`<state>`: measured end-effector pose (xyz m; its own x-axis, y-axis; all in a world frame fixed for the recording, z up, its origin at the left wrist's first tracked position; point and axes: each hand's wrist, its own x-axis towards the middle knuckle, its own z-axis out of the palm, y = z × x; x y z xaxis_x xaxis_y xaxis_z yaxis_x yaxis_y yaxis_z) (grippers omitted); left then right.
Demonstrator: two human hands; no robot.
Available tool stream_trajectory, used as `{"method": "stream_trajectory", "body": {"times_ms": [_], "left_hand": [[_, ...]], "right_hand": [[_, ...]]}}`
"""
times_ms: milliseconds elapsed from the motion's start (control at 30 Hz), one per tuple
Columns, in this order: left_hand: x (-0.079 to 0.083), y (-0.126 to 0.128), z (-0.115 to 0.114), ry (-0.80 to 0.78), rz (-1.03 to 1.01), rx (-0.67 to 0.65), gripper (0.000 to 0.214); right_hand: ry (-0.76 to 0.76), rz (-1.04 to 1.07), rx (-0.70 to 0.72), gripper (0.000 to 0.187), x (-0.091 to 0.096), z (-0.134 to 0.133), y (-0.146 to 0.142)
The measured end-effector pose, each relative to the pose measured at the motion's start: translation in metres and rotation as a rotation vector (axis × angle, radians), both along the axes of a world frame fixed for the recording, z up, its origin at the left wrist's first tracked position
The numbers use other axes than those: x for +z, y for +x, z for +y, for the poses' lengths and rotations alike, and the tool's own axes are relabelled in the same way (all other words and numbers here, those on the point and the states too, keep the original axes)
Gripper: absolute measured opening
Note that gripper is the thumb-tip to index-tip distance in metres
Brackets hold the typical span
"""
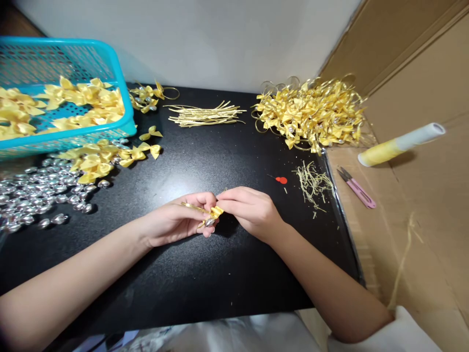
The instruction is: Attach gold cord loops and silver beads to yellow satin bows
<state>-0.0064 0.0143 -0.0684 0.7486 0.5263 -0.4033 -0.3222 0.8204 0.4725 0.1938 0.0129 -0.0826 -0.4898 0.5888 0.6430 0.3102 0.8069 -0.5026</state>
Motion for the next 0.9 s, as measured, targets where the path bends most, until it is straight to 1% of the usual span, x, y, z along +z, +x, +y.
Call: {"method": "stream_trajectory", "body": {"times_ms": [133, 333, 567, 700, 900], "left_hand": [[0.001, 0.0, 0.0, 0.008, 0.021, 0.01, 0.012], [-0.002, 0.002, -0.001, 0.058, 0.02, 0.087, 0.011], [-0.004, 0.003, -0.004, 0.113, 0.014, 0.193, 0.012], [-0.004, 0.003, -0.003, 0.131, 0.011, 0.217, 0.013], [-0.004, 0.003, -0.003, 0.124, 0.006, 0.228, 0.013]], "right_hand": [[0.017, -0.032, -0.036, 0.023, 0.002, 0.0, -0.001], [-0.016, -0.062, -0.044, 0.027, 0.006, -0.001, -0.003], [-0.045, -0.078, -0.074, 0.02, 0.006, -0.004, -0.001], [-0.066, -0.077, -0.075, 0.02, 0.007, -0.004, 0.0], [-0.058, -0.077, -0.086, 0.02, 0.012, -0.005, -0.001]]}}
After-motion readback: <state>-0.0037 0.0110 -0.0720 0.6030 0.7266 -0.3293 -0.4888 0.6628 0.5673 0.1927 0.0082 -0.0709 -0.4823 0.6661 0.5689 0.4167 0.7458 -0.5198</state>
